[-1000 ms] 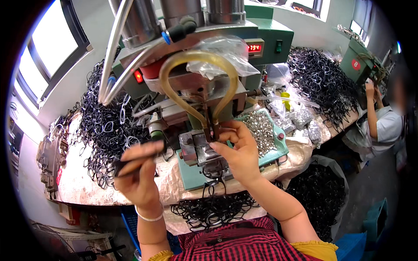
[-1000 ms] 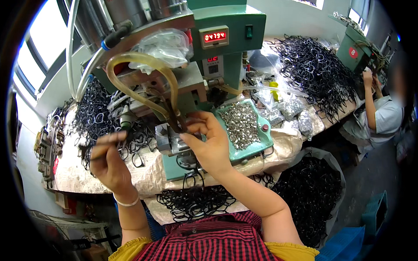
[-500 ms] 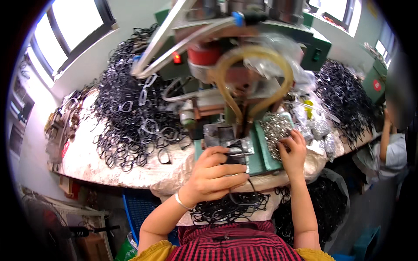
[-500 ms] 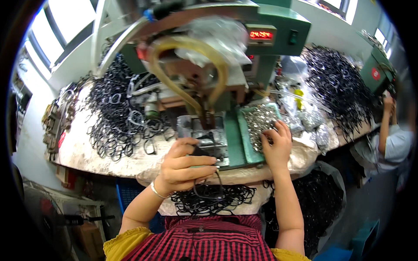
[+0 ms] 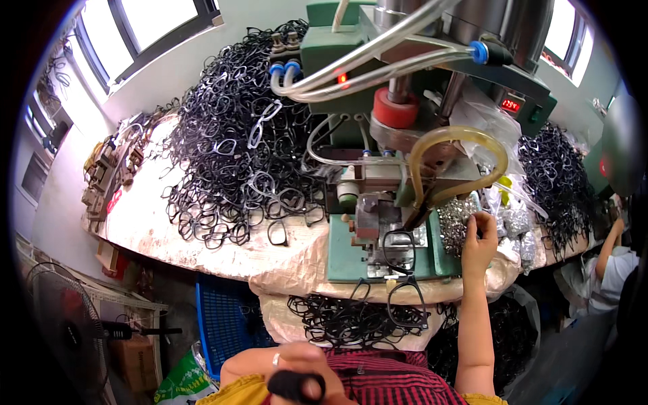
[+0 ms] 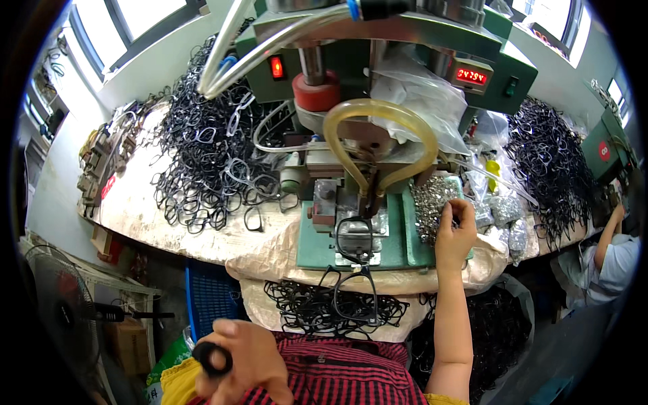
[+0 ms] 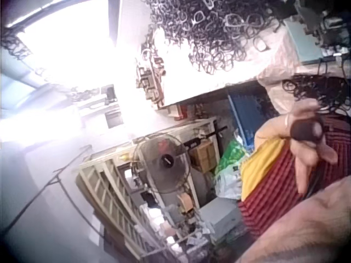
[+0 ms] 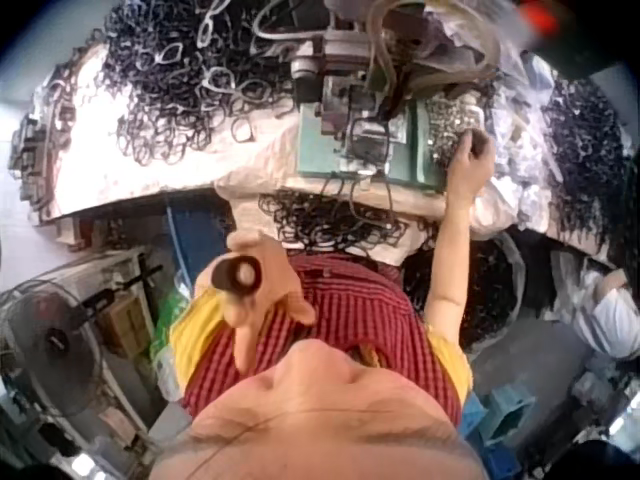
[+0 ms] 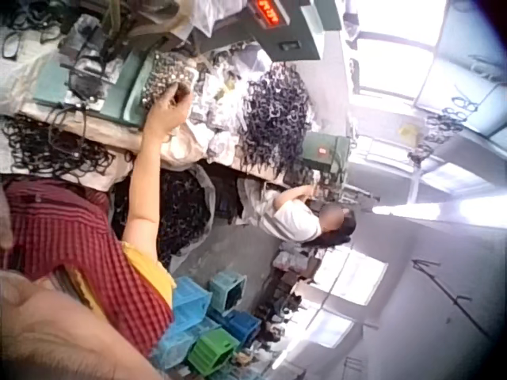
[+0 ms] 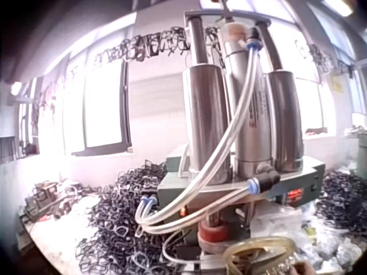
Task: The person assembles eyeglasses by inserting small metal components into the frame using a press machine. They repeatedly pick up frames, place them under the press, and add components before pressing them into place.
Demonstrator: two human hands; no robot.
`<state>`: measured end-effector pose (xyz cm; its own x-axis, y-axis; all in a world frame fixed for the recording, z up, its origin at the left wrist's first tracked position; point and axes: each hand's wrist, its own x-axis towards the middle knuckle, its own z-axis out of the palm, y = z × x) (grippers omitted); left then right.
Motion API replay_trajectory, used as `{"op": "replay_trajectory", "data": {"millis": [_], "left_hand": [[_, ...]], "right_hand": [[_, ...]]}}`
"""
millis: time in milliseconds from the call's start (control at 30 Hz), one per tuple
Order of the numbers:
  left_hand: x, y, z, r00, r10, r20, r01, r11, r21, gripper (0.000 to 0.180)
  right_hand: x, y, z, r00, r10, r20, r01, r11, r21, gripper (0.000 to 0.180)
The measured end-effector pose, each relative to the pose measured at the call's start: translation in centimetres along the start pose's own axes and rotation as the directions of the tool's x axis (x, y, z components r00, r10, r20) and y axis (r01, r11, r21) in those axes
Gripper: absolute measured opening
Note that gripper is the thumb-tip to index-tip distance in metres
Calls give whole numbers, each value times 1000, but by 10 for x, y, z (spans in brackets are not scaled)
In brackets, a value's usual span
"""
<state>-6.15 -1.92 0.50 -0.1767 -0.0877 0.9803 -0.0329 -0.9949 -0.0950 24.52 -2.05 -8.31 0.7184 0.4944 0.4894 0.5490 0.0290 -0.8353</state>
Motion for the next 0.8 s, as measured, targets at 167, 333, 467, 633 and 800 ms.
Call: {"op": "replay_trajectory", "data": {"millis": [167,333,467,633,800], "left_hand": [[-8,3,-3,881,-225,417,248,969,-2,31],[-13,-90,-40,817,-508,274,233,724,649,28],[-47,-187,-58,487,-729,481,-52,526,849,29],[-119,-199,-118,388,-753,531,-100,539,837,16],[-96,-178,-132,378,-726,575,-55,602,796,12]], "right_hand": [[-5,4,8,989,138,61,-145,982,118,8],[-10,11,-11,974,176,144,-188,980,69,13],[3,-9,6,982,33,188,-23,998,-56,10],[-14,-16,-16,988,-54,143,81,978,-191,12],[-28,-51,-31,975,-82,206,87,996,-17,14]]}}
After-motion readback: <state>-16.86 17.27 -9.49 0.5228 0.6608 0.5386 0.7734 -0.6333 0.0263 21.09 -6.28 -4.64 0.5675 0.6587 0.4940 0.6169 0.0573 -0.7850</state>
